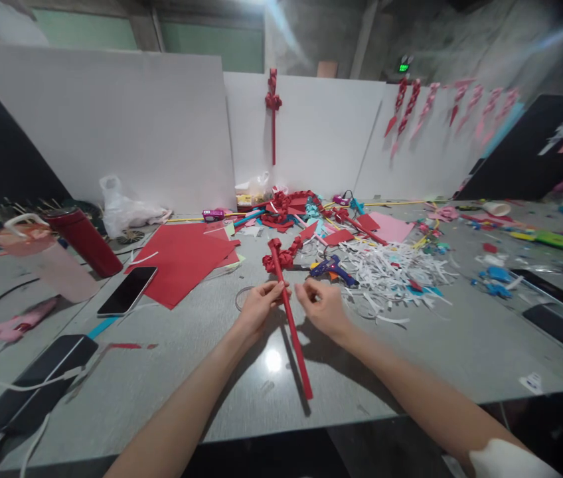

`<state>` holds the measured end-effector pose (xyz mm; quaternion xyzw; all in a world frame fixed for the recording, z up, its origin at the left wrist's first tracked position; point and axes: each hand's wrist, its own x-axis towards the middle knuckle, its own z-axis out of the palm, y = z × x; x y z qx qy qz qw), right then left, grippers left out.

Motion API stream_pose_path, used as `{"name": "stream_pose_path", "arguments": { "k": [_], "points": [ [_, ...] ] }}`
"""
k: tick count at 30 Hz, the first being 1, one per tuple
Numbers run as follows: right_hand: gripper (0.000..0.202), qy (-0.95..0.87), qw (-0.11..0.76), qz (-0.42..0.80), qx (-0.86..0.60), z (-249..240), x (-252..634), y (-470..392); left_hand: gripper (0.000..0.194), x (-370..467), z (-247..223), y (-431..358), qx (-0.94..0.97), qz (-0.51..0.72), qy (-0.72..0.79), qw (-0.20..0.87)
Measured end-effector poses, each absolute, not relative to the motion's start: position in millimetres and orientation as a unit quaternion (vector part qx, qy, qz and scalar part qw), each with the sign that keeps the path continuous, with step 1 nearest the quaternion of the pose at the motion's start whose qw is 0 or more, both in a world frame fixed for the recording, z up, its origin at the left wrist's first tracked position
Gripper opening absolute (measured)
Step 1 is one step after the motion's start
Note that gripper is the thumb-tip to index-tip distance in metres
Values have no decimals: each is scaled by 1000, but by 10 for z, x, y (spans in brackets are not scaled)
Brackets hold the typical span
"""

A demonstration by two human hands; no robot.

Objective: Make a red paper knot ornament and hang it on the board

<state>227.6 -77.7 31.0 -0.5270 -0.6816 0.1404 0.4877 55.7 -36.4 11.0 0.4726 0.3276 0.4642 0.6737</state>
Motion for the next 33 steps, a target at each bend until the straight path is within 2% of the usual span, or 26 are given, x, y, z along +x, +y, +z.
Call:
{"name": "stream_pose_path", "arguments": {
  "k": [3, 4, 7, 12, 24, 33],
  "points": [
    [32, -630, 560, 95, -529, 402, 2487, -623, 45, 545, 127, -370, 461, 452, 317, 695],
    [36, -633, 565, 100, -519, 412, 2544, -566, 45, 546, 133, -376, 456, 447, 313, 703],
    [58, -676, 535, 149, -485, 382, 2644, -432, 43, 556, 150, -408, 454, 434, 305, 716],
    [64, -706, 496, 189, -468, 298, 2658, -382, 37, 560, 219, -475, 458, 412, 294, 731],
    [40, -701, 521, 156, -462, 329, 2655, -403, 41, 583, 251, -512, 465, 393, 311, 730],
    [34, -731, 533, 33, -425, 293, 2647, -403, 47, 595, 232, -519, 469, 404, 307, 723]
  ]
}}
